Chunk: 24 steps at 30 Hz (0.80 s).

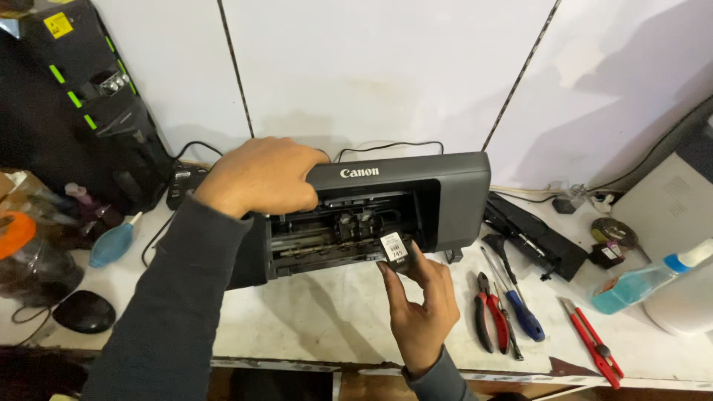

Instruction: The person removes an ink cartridge from a Canon printer, then inserts a new cartridge into the carriage. They close the printer's front cover and power on the device by plugging in the power cord.

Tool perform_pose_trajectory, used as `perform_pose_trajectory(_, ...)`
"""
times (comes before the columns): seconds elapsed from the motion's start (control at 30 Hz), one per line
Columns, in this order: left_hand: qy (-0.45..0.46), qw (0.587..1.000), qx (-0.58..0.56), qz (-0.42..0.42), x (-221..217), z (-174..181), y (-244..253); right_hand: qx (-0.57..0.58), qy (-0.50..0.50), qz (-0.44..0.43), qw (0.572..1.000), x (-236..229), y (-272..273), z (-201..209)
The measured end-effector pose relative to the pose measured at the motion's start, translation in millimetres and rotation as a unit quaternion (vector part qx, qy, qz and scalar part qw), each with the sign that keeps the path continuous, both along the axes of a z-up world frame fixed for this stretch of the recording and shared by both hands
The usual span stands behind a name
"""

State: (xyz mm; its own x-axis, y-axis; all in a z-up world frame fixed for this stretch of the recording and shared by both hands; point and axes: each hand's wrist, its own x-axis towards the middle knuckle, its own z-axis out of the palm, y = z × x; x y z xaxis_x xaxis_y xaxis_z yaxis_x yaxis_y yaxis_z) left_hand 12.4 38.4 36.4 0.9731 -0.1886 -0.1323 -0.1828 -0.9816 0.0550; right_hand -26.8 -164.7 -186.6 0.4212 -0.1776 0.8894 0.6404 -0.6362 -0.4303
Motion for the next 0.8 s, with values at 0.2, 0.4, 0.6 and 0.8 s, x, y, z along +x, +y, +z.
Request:
perform_pose_trajectory(0.2,0.002,1.0,0.02,0.003,3,-5,0,0.06,0.017,0.035,0.997,5,-14,-12)
perform_pose_trajectory(0.4,0.001,1.0,0.024,-0.001,-1,-9,-1,0.131,0.025,0.089,0.987,6,-9,-18)
perform_pose_trajectory(0.6,-0.002,1.0,0.025,0.004,0,-10,-2,0.136,0.046,0.087,0.986,2,-8,-14)
perform_pose_trajectory(0.8,-0.003,1.0,0.029,0.003,-7,-7,-5,0.025,0.072,0.064,0.995,-1,-14,6)
